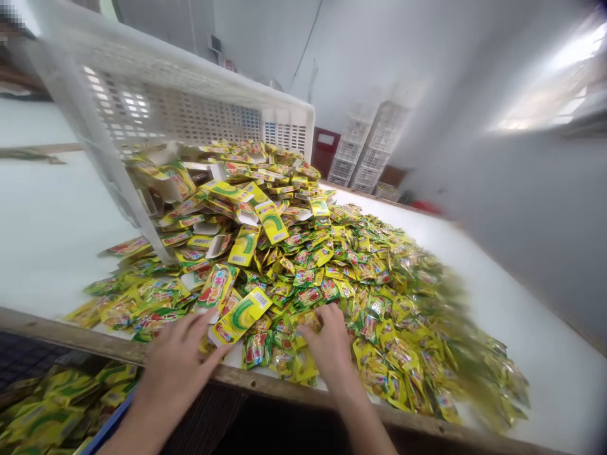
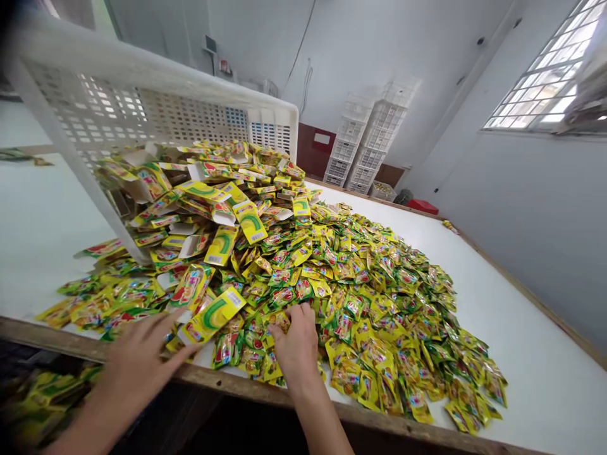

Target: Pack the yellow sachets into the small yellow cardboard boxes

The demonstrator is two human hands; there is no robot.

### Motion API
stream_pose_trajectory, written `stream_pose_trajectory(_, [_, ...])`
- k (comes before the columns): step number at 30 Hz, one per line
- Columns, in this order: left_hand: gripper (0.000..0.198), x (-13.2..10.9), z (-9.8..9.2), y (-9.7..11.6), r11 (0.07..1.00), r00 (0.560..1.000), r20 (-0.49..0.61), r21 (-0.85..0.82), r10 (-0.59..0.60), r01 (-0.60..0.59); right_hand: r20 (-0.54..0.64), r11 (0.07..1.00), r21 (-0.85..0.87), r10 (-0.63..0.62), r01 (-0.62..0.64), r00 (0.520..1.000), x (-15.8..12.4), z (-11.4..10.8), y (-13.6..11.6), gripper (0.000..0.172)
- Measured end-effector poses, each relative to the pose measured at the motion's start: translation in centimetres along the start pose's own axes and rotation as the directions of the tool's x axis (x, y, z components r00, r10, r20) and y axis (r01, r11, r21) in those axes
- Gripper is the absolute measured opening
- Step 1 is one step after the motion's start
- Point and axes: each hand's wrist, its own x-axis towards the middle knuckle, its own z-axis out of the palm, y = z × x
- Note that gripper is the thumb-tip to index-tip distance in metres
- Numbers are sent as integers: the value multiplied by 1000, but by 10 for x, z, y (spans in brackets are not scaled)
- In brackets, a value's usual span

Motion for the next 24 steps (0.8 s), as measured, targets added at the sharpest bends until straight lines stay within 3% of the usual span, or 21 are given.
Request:
stream_pose_trajectory(3, [52, 14, 26, 15, 987, 983, 153, 107, 104, -121, 27, 995, 94, 31, -34, 999, -4, -2, 3, 19])
stream_pose_trajectory(5, [46, 18, 32, 17, 988, 988, 89, 85, 123, -131, 79, 966, 234, 92, -108, 993, -5, -9, 10, 18])
stream_pose_trajectory(8, [33, 23, 24, 12, 986, 986, -55, -34, 159, -161, 145, 879, 438, 139, -189, 980, -3, -23, 21, 22])
stream_pose_trajectory(11, [24, 33, 14, 9, 965, 978, -111, -174, 179, -197, 242, 846, 485, 115, -223, 963, -1, -30, 32, 18])
stream_pose_trajectory(13, [18, 42, 8, 13, 951, 984, -134, -270, 118, -151, 289, 841, 482, 113, -247, 951, -1, -28, 37, 17])
stream_pose_trajectory(15, [16, 51, 1, 21, 927, 989, -143, -374, -25, -31, 285, 805, 522, 146, -281, 947, -3, -27, 38, 23])
stream_pose_trajectory(18, [18, 63, -15, 49, 873, 992, -14, -476, -128, 106, 191, 672, 689, 193, -272, 962, -7, -39, 26, 30])
stream_pose_trajectory(20, [17, 72, -22, 77, 853, 986, 170, -513, -5, 93, 92, 612, 773, 151, -166, 984, -8, -56, 8, 26])
stream_pose_trajectory(22, [17, 79, -21, 107, 833, 924, 347, -550, 160, 62, 36, 666, 745, 3, -28, 999, -6, -73, -10, 18])
stream_pose_trajectory(24, [19, 83, -12, 132, 806, 855, 457, -587, 244, 84, 33, 773, 622, -182, 123, 983, -3, -83, -19, 16])
